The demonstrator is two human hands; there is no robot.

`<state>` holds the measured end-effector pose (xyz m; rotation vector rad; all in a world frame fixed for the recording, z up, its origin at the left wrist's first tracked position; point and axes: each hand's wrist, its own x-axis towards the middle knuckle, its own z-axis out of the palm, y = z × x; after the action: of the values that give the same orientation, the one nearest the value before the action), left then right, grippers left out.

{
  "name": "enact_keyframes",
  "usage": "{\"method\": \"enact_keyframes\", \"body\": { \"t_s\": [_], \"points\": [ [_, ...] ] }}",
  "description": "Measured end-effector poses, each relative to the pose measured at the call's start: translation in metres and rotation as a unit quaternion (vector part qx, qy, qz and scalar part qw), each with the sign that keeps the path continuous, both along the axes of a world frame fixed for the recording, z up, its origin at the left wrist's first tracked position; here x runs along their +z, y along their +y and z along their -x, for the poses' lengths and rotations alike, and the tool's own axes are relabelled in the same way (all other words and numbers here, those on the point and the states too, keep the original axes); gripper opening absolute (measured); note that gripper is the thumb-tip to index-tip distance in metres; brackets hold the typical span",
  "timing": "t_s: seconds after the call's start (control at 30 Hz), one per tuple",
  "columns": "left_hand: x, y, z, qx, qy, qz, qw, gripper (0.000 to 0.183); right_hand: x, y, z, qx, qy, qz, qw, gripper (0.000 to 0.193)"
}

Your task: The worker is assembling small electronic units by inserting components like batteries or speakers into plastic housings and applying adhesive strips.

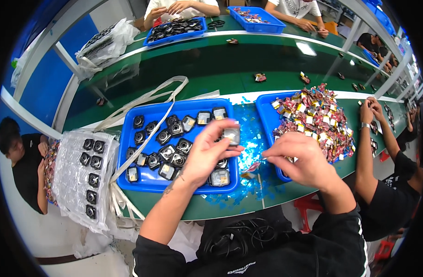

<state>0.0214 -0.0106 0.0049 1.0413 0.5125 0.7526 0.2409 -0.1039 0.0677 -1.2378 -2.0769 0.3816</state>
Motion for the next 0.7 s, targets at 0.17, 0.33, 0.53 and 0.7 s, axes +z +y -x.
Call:
{"method": "enact_keyframes", "body": {
  "t_s": [0.17,0.33,0.53,0.7],
  "points": [
    [0.0,-0.015,0.001,-0.034,0.135,-0.231,0.963,0.023,-0.012,0.012,0.017,-0.04,0.002,0.034,0.999,0.007],
    [0.0,-0.022,0.0,0.019,0.162,-0.264,0.951,0.016,-0.015,0.015,0.027,-0.065,0.073,0.062,0.993,0.006],
    [-0.004,-0.03,-0.003,0.033,0.139,-0.202,0.969,0.013,-0.031,0.017,0.037,-0.116,0.104,0.021,0.988,0.006],
    [-0.02,-0.035,-0.01,0.067,0.057,-0.131,0.987,0.016,-0.047,0.02,0.045,-0.114,-0.085,-0.243,0.96,0.017]
  ]
}}
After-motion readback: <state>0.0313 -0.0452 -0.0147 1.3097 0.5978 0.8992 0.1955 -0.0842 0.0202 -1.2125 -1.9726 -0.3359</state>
